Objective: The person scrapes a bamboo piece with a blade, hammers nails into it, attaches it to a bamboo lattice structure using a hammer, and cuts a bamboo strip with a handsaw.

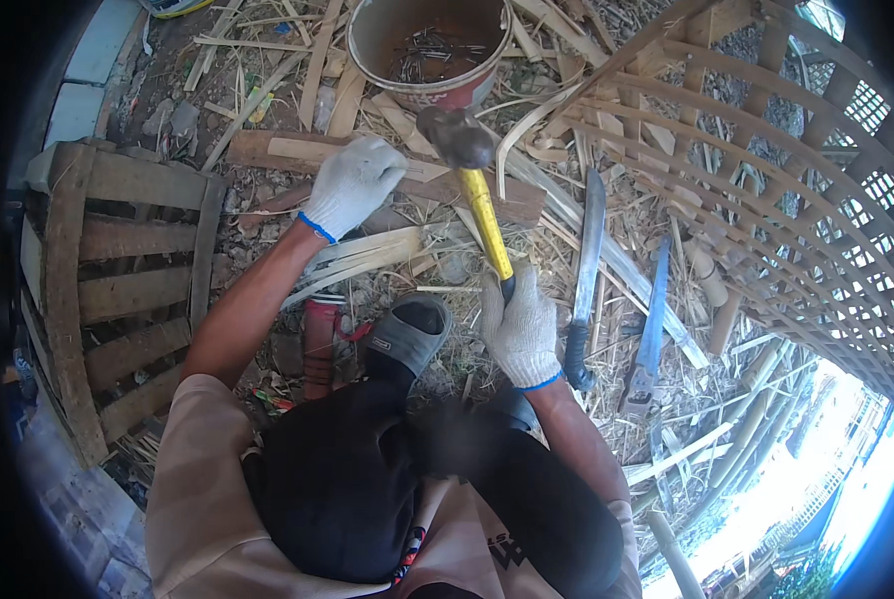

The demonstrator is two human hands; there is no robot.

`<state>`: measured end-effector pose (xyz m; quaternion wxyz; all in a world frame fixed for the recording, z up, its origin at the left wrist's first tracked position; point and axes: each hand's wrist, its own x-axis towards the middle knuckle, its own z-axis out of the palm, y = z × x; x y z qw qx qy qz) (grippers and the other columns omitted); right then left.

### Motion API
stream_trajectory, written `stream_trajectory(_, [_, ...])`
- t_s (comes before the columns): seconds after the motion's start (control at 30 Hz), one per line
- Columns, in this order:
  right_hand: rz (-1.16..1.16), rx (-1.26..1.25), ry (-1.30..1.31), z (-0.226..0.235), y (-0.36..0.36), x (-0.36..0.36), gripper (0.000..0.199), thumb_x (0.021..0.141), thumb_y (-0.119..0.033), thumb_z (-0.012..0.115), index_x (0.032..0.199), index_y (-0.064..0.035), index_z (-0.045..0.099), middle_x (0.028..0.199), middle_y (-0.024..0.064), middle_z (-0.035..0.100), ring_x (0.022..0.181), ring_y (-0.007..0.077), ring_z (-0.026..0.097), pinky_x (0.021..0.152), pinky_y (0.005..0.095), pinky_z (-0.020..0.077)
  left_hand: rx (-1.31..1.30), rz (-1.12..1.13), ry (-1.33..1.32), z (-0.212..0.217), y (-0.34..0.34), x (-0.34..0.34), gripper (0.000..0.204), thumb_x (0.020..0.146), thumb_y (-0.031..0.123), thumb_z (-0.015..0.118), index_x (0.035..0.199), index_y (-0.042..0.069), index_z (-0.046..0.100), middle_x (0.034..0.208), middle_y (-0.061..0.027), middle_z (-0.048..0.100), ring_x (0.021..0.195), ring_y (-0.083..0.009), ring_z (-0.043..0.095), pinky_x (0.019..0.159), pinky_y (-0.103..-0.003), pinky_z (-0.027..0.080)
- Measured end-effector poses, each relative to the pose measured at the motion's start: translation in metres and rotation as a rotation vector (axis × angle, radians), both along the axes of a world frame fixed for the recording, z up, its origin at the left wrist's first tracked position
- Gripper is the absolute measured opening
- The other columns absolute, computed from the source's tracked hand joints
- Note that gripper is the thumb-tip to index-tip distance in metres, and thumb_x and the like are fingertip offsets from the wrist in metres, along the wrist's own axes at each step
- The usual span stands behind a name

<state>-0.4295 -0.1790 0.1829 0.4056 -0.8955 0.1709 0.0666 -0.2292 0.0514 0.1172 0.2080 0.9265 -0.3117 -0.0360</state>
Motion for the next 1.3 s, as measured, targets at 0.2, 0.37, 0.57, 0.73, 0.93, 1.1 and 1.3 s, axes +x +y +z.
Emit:
stream_trajectory(0.2, [0.113, -0.203, 0.120, -0.029, -0.020, 0.009, 0.024, 0.103, -0.022, 0.066, 0.106, -0.0021, 0.052, 0.073, 0.0266, 0.067, 0.069, 0.0499, 0.068, 0.059, 0.0592, 0.0511, 0.027, -0.026, 0.001, -0.018, -0.003, -0.005, 0.017, 0.097, 0.025, 0.063, 0.091, 0.012, 0.072, 0.095, -0.0096, 0.069, 0.099, -0.0315, 0.068, 0.083, -0.046, 0.057])
stream_trajectory(0.37, [-0.031, -0.027, 0.009, 0.007, -0.002, -0.002, 0.025, 0.103, -0.021, 0.067, 0.106, -0.0006, 0.052, 0.070, 0.0225, 0.066, 0.066, 0.0466, 0.069, 0.056, 0.0527, 0.0500, -0.031, 0.005, -0.033, -0.003, 0.001, -0.004, 0.015, 0.096, 0.024, 0.066, 0.093, 0.013, 0.075, 0.093, -0.0080, 0.071, 0.094, -0.0307, 0.069, 0.080, -0.045, 0.057])
stream_trajectory(0.57, [0.137, -0.151, 0.161, -0.029, -0.010, 0.008, 0.028, 0.104, -0.027, 0.063, 0.110, -0.0027, 0.052, 0.079, 0.0314, 0.068, 0.075, 0.0538, 0.067, 0.065, 0.0630, 0.0505, 0.004, -0.011, -0.042, -0.013, -0.002, 0.002, 0.017, 0.096, 0.024, 0.064, 0.091, 0.010, 0.072, 0.093, -0.0096, 0.069, 0.097, -0.0314, 0.069, 0.082, -0.046, 0.058])
stream_trajectory(0.73, [-0.021, 0.030, 0.006, 0.010, 0.002, 0.002, 0.026, 0.103, -0.024, 0.065, 0.109, -0.0024, 0.051, 0.072, 0.0300, 0.065, 0.070, 0.0521, 0.068, 0.058, 0.0594, 0.0499, -0.006, -0.012, 0.000, -0.001, -0.003, -0.004, 0.016, 0.096, 0.024, 0.064, 0.093, 0.011, 0.071, 0.094, -0.0092, 0.068, 0.098, -0.0314, 0.068, 0.081, -0.046, 0.058])
stream_trajectory(0.93, [0.135, -0.143, 0.209, -0.022, -0.003, 0.007, 0.031, 0.104, -0.030, 0.062, 0.110, -0.0008, 0.051, 0.081, 0.0341, 0.067, 0.084, 0.0550, 0.068, 0.072, 0.0645, 0.0522, 0.069, -0.013, -0.001, -0.006, -0.001, -0.001, 0.016, 0.097, 0.023, 0.064, 0.093, 0.009, 0.072, 0.095, -0.0120, 0.069, 0.099, -0.0325, 0.068, 0.084, -0.046, 0.058])
stream_trajectory(1.1, [0.090, -0.108, 0.255, -0.011, -0.007, -0.003, 0.029, 0.105, -0.029, 0.061, 0.109, -0.0014, 0.052, 0.084, 0.0354, 0.067, 0.084, 0.0549, 0.068, 0.072, 0.0641, 0.0520, 0.081, -0.032, -0.045, -0.006, -0.006, -0.010, 0.015, 0.096, 0.021, 0.064, 0.094, 0.007, 0.068, 0.095, -0.0133, 0.069, 0.097, -0.0331, 0.068, 0.081, -0.045, 0.059])
stream_trajectory(1.3, [0.108, -0.064, 0.213, -0.027, -0.006, -0.008, 0.030, 0.102, -0.025, 0.064, 0.109, 0.0019, 0.053, 0.093, 0.0326, 0.065, 0.089, 0.0526, 0.067, 0.076, 0.0593, 0.0517, 0.236, -0.049, -0.024, 0.003, -0.022, -0.005, 0.016, 0.095, 0.019, 0.064, 0.096, 0.003, 0.066, 0.091, -0.0172, 0.071, 0.092, -0.0349, 0.071, 0.076, -0.047, 0.060])
